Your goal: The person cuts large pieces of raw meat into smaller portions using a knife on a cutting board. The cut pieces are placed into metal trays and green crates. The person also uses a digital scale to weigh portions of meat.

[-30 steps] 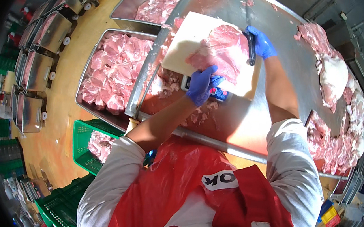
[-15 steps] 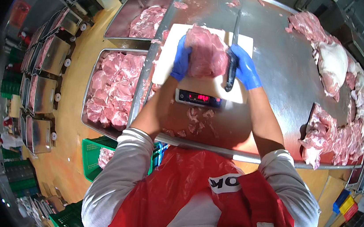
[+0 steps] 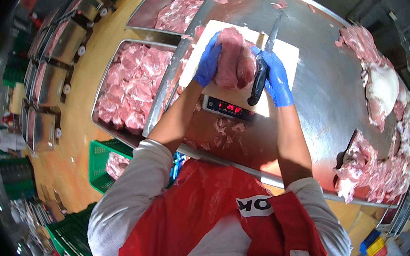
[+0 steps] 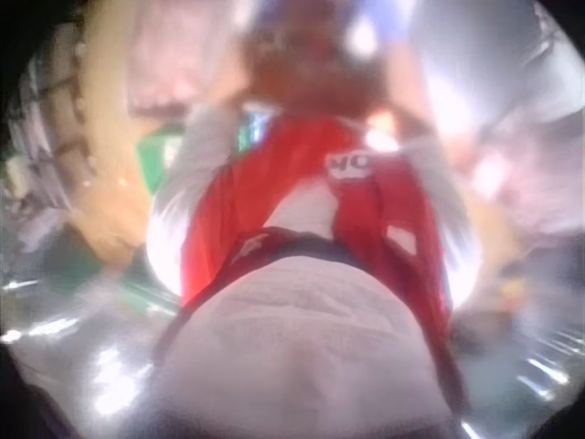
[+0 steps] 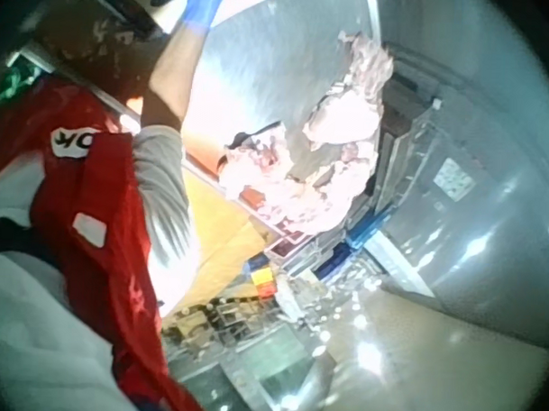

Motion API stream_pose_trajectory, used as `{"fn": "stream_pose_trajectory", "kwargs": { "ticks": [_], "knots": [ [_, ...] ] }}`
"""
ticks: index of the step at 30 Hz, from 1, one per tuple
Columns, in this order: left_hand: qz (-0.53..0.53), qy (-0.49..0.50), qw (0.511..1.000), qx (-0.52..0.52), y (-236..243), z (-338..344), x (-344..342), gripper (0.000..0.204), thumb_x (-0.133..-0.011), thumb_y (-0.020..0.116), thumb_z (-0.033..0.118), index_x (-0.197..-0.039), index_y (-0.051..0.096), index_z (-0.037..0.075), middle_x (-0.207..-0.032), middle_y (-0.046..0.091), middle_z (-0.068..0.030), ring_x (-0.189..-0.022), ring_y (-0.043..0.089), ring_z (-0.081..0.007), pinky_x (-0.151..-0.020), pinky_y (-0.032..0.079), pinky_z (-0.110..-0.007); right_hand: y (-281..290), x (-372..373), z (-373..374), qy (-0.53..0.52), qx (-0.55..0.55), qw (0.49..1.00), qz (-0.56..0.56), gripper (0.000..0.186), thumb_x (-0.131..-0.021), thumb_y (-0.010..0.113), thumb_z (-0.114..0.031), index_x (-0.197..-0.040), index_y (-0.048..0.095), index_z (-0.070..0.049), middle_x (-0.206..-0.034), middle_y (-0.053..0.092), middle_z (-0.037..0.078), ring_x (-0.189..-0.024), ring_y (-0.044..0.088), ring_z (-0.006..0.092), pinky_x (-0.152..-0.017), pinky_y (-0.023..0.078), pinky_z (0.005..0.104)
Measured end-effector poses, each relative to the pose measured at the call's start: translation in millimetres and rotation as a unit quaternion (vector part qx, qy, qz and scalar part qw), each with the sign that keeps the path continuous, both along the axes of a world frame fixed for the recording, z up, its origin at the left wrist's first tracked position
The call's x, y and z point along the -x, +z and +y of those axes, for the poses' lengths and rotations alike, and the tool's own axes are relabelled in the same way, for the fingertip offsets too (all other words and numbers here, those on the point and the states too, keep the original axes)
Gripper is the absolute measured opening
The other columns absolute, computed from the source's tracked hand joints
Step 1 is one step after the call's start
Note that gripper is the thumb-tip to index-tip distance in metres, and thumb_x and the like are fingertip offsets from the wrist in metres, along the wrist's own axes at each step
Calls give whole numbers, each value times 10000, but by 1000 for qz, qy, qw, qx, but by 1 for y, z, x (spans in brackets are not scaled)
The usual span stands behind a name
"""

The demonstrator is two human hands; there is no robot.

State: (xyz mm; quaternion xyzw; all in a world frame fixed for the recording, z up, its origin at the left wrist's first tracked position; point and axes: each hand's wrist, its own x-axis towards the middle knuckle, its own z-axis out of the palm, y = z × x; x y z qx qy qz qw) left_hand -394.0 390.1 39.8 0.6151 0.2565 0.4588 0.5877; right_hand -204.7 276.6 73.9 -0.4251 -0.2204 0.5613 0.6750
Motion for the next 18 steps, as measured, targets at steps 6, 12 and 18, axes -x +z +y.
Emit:
{"fn": "stream_pose_trajectory", "kwargs": {
  "ticks": [6, 12, 18],
  "knots": [
    [199, 27, 926, -319, -35, 16, 11, 204, -909, 531, 174, -1016, 600, 15, -961, 599, -72, -887, 598, -203, -779, 515, -284, -8, 31, -9, -34, 59, 997, -30, 287, -943, 624, -248, -1176, 609, -81, -973, 601, 7, -876, 584, 124, -790, 511, 300],
    [-204, 13, 967, 152, 2, -52, 22, 680, -922, 653, 158, -1491, 305, 27, -1447, 423, -104, -1378, 352, -201, -1139, 313, -327, -2, -8, -15, 73, 19, 996, -41, 284, -957, 625, -237, -1171, 604, -52, -1056, 645, 49, -976, 611, 171, -902, 507, 347],
    [-521, -113, 840, 106, 25, -83, 115, 495, -903, 613, 393, -1214, 491, 28, -1136, 556, -151, -1039, 555, -218, -890, 458, -345, 85, 135, -33, 174, 64, 972, -148, 550, -1003, 530, -124, -1497, 335, 20, -930, 566, -17, -838, 534, 58, -805, 456, 217]
  ]
}}
